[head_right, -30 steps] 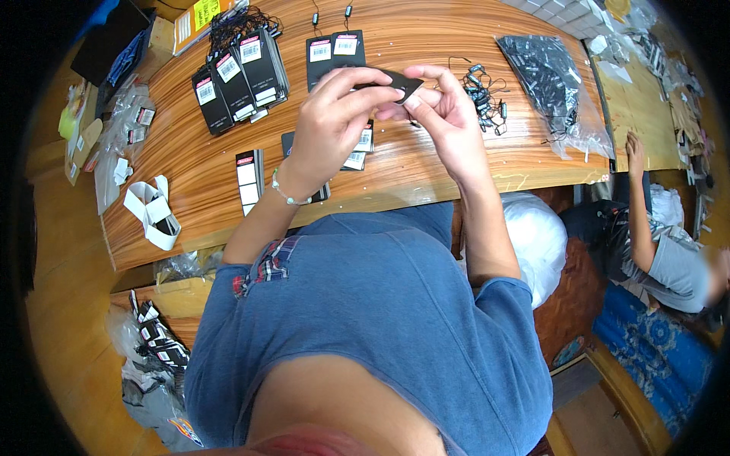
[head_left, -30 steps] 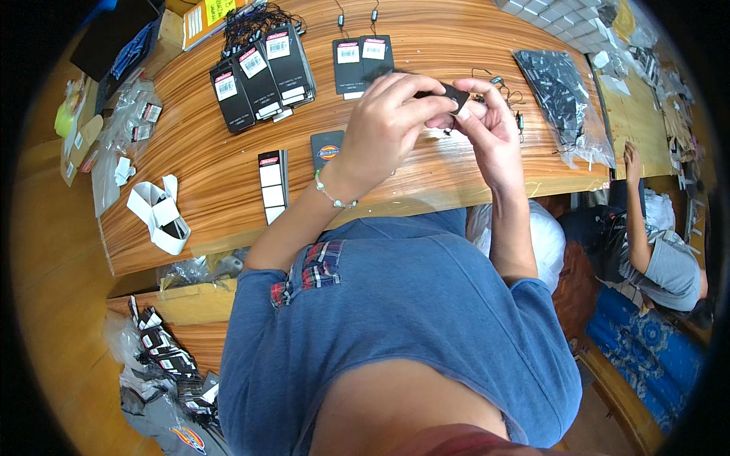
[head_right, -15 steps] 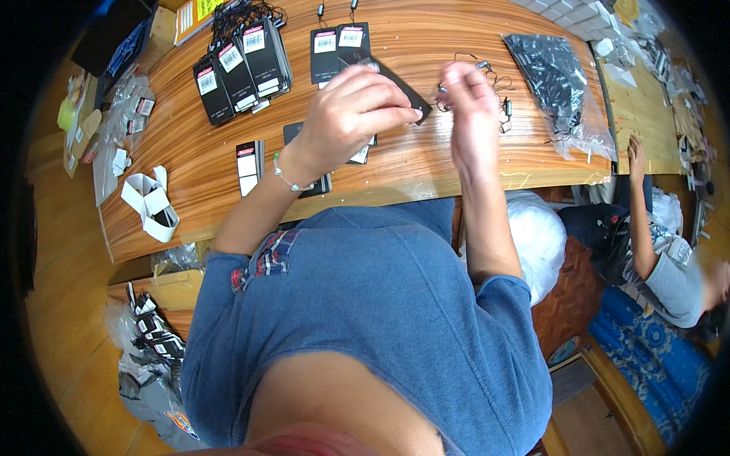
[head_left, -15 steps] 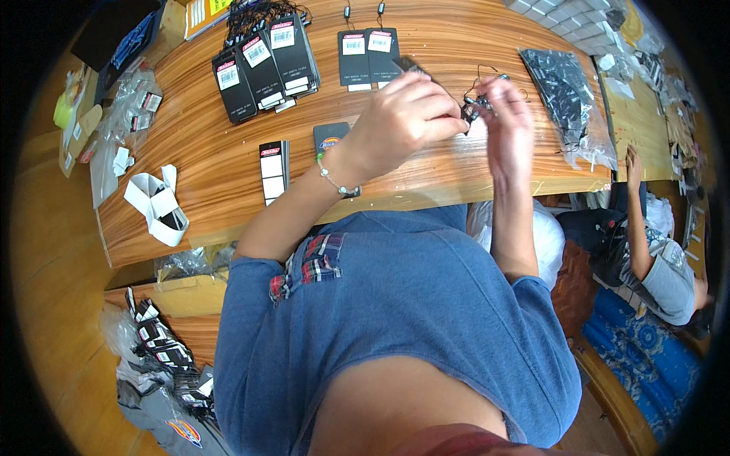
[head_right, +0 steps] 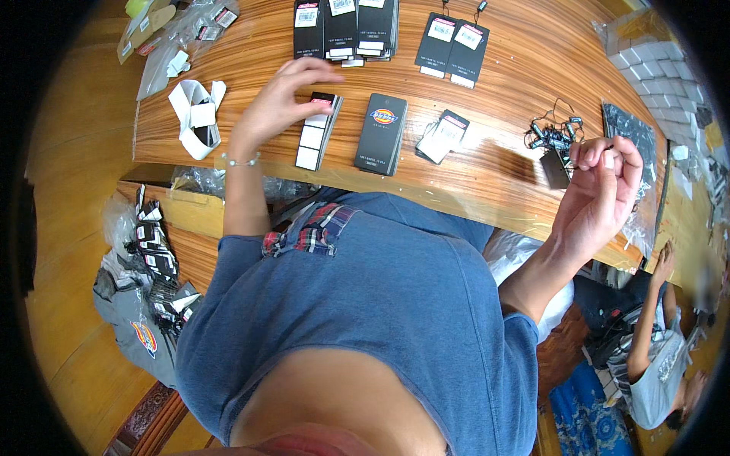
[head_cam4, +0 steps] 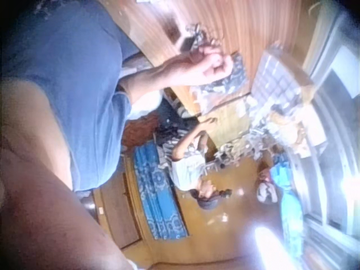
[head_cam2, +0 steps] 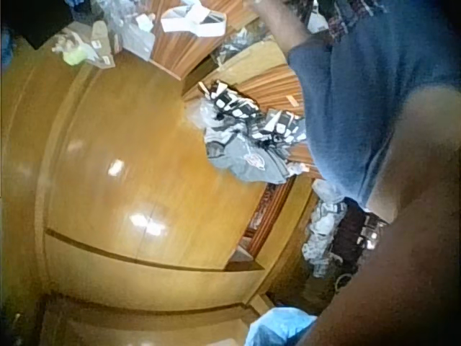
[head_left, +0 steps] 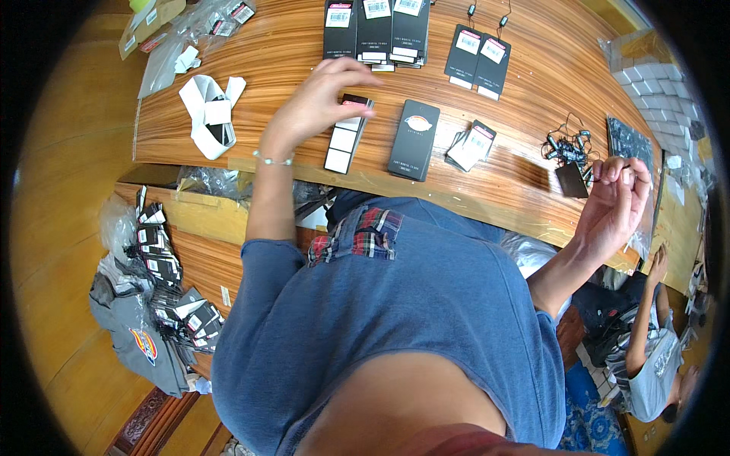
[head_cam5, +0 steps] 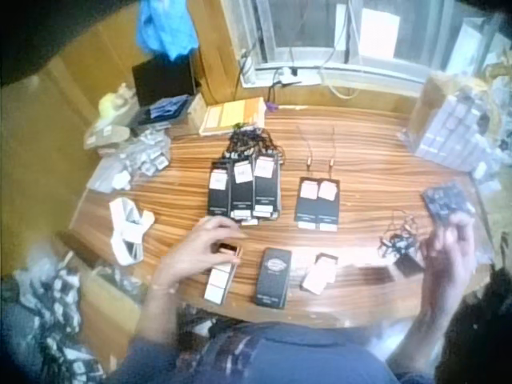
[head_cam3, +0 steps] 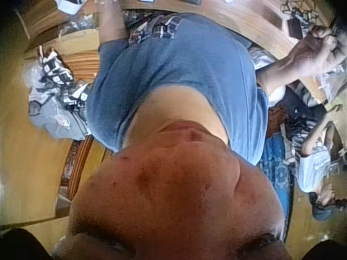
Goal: The person attaches small black tags with strings to rectangular boxes on a wooden table. They pick up a tag, thread the string through a hole in the box, and place the tagged box back on the table. The process is repeated for several boxes.
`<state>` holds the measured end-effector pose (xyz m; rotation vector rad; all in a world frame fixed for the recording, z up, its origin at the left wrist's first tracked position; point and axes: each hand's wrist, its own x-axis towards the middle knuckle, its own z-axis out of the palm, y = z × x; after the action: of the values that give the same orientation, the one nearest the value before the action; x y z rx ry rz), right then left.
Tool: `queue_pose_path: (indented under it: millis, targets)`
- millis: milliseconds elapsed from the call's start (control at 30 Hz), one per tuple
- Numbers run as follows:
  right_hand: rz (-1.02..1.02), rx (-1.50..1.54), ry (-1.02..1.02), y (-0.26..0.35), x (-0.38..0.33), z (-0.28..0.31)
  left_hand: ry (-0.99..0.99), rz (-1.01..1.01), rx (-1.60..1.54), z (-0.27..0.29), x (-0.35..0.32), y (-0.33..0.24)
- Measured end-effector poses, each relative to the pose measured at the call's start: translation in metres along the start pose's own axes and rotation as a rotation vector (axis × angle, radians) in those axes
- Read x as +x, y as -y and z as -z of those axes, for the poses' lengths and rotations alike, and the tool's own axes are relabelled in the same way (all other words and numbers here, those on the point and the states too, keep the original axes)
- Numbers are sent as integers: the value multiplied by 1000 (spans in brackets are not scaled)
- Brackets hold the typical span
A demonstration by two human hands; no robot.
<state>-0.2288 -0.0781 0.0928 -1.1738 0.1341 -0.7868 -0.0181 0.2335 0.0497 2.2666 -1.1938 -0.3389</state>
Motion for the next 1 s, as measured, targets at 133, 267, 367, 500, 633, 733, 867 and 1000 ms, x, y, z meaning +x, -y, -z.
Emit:
queue_pose_path:
  millis: [133, 267, 367, 500, 633, 733, 867, 1000]
  targets:
    - [-40, -7, 0, -2, 3, 11, -25, 169, -3, -11, -24, 25]
    - [-41, -33, -5, -4, 5, 11, -78, 169, 36, -11, -27, 13]
    - [-64, -37, -26, -7, 5, 9, -153, 154, -159, -11, -29, 13]
    - [-77, -110, -6, -6, 4, -1, -158, 215, -715, 1, -18, -20]
    - [-70, -202, 115, -7, -4, -18, -212, 138, -798, -11, 23, -83]
    - [-99, -313, 153, -6, -10, -36, -234, -45, -841, -40, 58, -114]
    - [-18, -553, 128, -13, -18, -42, -247, -115, -856, -60, 75, -141]
    - [131, -768, 75, -15, -18, -41, -233, -168, -887, -66, 77, -153]
